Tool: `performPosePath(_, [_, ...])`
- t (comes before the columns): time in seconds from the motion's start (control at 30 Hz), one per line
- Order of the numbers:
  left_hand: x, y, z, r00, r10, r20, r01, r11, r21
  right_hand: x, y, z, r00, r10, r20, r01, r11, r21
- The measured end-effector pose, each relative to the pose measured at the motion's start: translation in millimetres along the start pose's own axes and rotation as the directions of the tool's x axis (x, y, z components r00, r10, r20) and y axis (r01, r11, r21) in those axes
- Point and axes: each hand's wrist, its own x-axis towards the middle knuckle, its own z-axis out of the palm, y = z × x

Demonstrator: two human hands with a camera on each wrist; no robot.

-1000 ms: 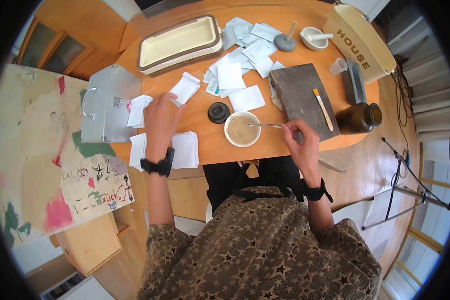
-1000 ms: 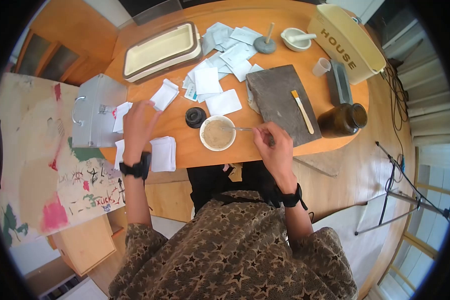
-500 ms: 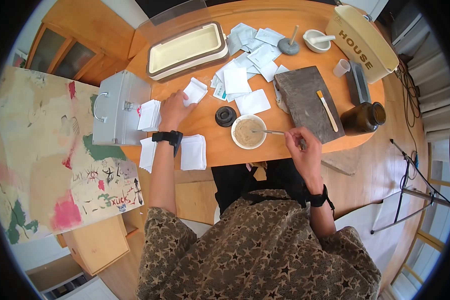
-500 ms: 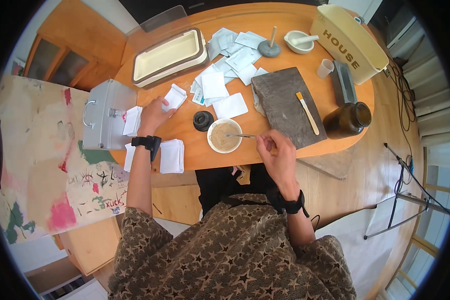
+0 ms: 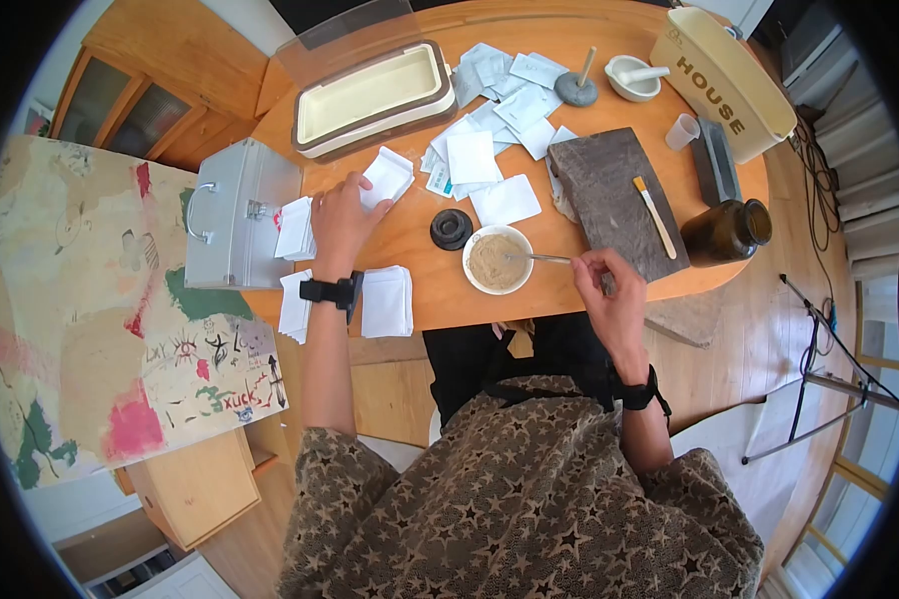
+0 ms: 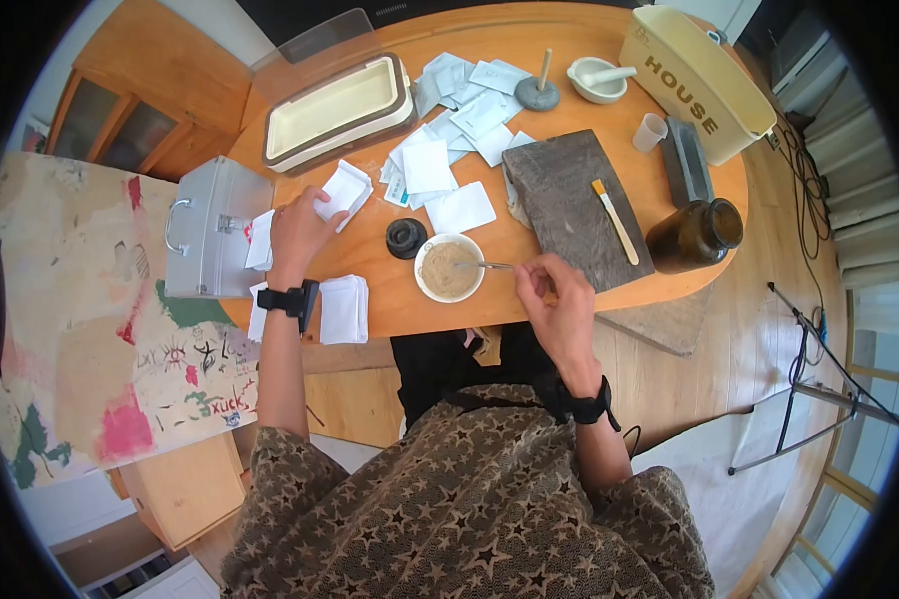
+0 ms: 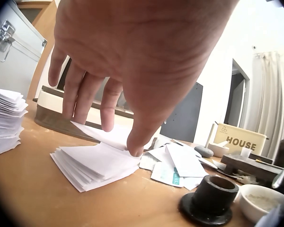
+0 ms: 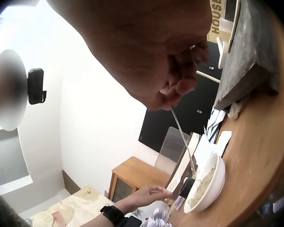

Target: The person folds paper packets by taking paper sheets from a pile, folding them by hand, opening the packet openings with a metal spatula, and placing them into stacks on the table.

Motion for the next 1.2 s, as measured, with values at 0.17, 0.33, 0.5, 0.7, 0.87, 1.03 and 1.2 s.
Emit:
performPosePath(0.17, [-40.6, 33.1, -18.3, 0.998, 0.046, -0.046, -0.055, 0.979, -0.199, 2.4, -8.3, -6.4, 0.998, -0.029, -0.053, 0.029, 1.000, 0.003])
performPosePath(0.33, [-85.4, 67.7, -26.0, 0.991, 0.128, -0.035, -0.133, 0.947, -0.294, 9.0, -26.1, -15.8, 0.990, -0.066, -0.125, 0.068, 0.998, 0.015])
performPosePath(0.5, [-108.7, 92.3, -35.0, 0.985, 0.155, -0.078, -0.170, 0.952, -0.254, 10.6, -46.3, -16.3, 0.988, -0.100, -0.115, 0.109, 0.991, 0.078])
performPosePath(0.7, [-118.6, 100.4, -39.1, 0.975, 0.192, -0.112, -0.214, 0.946, -0.243, 11.3, -39.3, -8.6, 0.986, -0.146, -0.080, 0.151, 0.987, 0.053])
performPosePath(0.87, [-120.9, 102.0, -41.2, 0.975, 0.189, -0.120, -0.214, 0.944, -0.251, 12.0, -38.3, -10.6, 0.985, -0.141, -0.099, 0.143, 0.990, 0.017])
performPosePath(1.03, [-121.5, 105.2, -39.0, 0.975, 0.186, -0.124, -0.214, 0.937, -0.276, 11.4, -37.5, -10.9, 0.991, -0.107, -0.078, 0.112, 0.992, 0.063])
performPosePath(1.2, [-124.6, 107.5, -32.4, 0.983, 0.168, -0.070, -0.182, 0.910, -0.373, 10.8, -40.8, -9.1, 0.994, -0.106, -0.004, 0.105, 0.989, 0.106])
